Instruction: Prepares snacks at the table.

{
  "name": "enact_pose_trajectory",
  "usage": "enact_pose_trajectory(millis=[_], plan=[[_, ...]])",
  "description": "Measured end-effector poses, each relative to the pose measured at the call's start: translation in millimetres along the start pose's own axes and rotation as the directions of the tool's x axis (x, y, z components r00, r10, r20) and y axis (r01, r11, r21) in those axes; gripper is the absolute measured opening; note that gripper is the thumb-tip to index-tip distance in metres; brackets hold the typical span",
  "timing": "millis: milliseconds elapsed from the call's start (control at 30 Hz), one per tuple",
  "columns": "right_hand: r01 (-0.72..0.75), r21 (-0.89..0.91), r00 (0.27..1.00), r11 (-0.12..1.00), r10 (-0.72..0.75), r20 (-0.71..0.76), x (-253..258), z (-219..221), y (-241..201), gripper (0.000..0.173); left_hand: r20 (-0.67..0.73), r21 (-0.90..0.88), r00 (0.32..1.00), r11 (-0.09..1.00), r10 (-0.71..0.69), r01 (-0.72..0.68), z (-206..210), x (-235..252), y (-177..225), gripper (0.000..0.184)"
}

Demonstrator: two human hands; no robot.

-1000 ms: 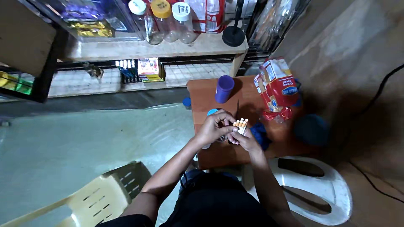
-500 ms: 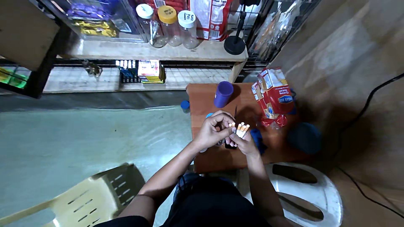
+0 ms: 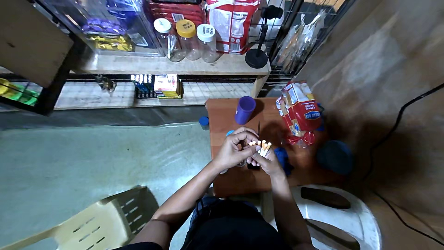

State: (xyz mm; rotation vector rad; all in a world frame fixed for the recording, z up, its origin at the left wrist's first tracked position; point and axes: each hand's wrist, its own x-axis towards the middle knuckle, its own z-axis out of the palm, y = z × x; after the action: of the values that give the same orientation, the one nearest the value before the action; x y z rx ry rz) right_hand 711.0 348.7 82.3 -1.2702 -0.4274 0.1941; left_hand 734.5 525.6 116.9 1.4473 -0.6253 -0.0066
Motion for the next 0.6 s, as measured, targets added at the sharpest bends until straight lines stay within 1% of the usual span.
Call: enact_pose_trajectory(millis=[100, 133, 233, 333, 433, 500, 533, 600], plan=[[-0.011, -0.018, 1.0, 1.0, 0.011, 0.018, 1.5, -1.5, -1.5, 0.013, 0.048, 0.037, 0.999, 0.999, -0.005, 0.003, -1.5, 3.8, 2.1, 0.029], [-0.008, -0.019, 1.0, 1.0, 0.009, 0.026, 2.0, -2.0, -2.2, 0.014, 0.07, 0.042, 0.998, 0.999, 0.006, -0.009, -2.0, 5.6, 3.5, 0.029], [0.008, -0.004, 0.999, 1.0, -0.008, 0.042, 3.2, -3.1, -4.1, 0.013, 0.093, 0.013, 0.996, 1.0, 0.017, -0.018, -0.5, 8.6, 7.5, 0.015], [0.007, 0.012, 0.999, 1.0, -0.007, 0.051, 2.6, -3.8, -5.5, 0.011, 0.097, 0.003, 0.995, 1.0, 0.004, -0.005, 0.6, 9.1, 8.4, 0.011], [0.003, 0.016, 0.999, 1.0, -0.003, 0.032, 0.9, -3.5, -6.0, 0.01, 0.099, -0.002, 0.995, 1.0, -0.005, 0.005, 2.3, 9.1, 7.3, 0.014], [0.017, 0.013, 0.999, 1.0, -0.018, 0.027, 1.0, -3.9, -6.1, 0.005, 0.099, 0.001, 0.995, 1.0, -0.013, 0.013, 3.7, 10.1, 7.9, 0.024], [0.025, 0.005, 0.999, 1.0, -0.025, 0.025, 1.6, -3.8, -6.7, 0.003, 0.093, -0.001, 0.996, 1.0, -0.011, 0.011, 4.6, 10.7, 8.3, 0.025], [0.029, 0.003, 0.999, 1.0, -0.029, 0.029, 2.9, -3.9, -8.4, 0.004, 0.073, 0.001, 0.997, 1.0, -0.007, 0.007, 6.3, 11.7, 8.7, 0.021]])
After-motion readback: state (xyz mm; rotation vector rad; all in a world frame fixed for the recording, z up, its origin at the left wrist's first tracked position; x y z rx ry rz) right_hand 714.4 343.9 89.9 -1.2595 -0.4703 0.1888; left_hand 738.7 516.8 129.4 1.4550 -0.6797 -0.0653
